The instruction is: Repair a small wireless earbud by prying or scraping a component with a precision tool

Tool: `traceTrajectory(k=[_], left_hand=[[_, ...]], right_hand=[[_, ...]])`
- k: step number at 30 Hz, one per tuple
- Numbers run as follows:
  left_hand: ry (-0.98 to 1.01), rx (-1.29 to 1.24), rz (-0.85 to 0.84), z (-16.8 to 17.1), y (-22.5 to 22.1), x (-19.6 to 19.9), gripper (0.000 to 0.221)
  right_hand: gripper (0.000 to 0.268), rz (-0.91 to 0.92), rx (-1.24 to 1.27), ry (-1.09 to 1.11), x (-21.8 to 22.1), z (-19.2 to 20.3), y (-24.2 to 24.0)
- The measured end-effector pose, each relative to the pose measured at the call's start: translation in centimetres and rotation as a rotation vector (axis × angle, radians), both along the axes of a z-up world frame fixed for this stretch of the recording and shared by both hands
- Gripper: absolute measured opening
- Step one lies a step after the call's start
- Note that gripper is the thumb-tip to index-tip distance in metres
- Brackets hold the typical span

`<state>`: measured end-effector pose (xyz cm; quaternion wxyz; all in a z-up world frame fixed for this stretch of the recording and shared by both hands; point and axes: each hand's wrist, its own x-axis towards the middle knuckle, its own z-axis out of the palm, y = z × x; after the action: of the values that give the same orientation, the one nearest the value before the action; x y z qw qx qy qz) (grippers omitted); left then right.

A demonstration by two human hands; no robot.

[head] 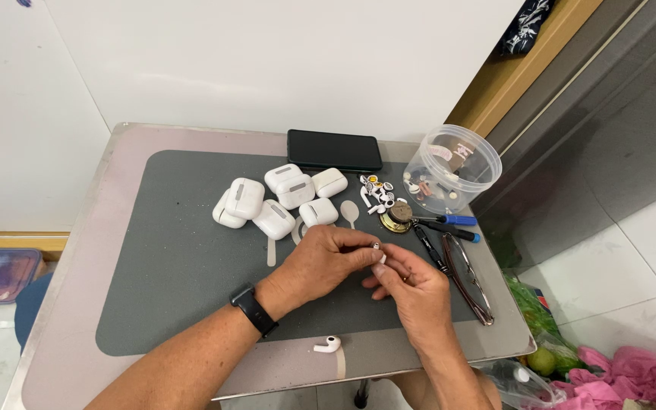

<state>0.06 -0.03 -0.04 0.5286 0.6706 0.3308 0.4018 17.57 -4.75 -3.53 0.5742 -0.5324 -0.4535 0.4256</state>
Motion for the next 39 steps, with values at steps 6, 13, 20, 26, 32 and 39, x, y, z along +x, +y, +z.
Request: traceTrajectory(k=[6, 13, 20, 26, 32, 39], left_hand=[[0.039, 0.182, 0.006, -0.6, 0.1, 0.0, 0.014], [0.03, 0.359, -0.086, 0.0, -0.2, -0.1, 0.032], [0.066, 0.446, -0.059, -0.3, -0.4, 0.2, 0.033], [0.07, 0.455, -0.042, -0.1, -0.8, 0.2, 0.029], [0.063, 0.523, -0.026, -0.9, -0.5, 0.4, 0.031], [0.052, 0.389, -0.049, -1.0, -0.3, 0.5, 0.031]], right_hand=[[0.031, 0.021, -0.047, -0.112, 0.2, -0.1, 0.1], [0.031, 0.083, -0.015, -0.077, 0.6, 0.0, -0.1], [0.037, 0.143, -0.033, 0.014, 1.5, -0.7, 0.1], [0.037, 0.159, -0.045, 0.017, 1.4, 0.1, -0.2], [0.037, 0.173, -0.049, -0.016, 1.3, 0.1, -0.2], [0.036, 0.193, -0.026, -0.04, 0.9, 0.4, -0.2]])
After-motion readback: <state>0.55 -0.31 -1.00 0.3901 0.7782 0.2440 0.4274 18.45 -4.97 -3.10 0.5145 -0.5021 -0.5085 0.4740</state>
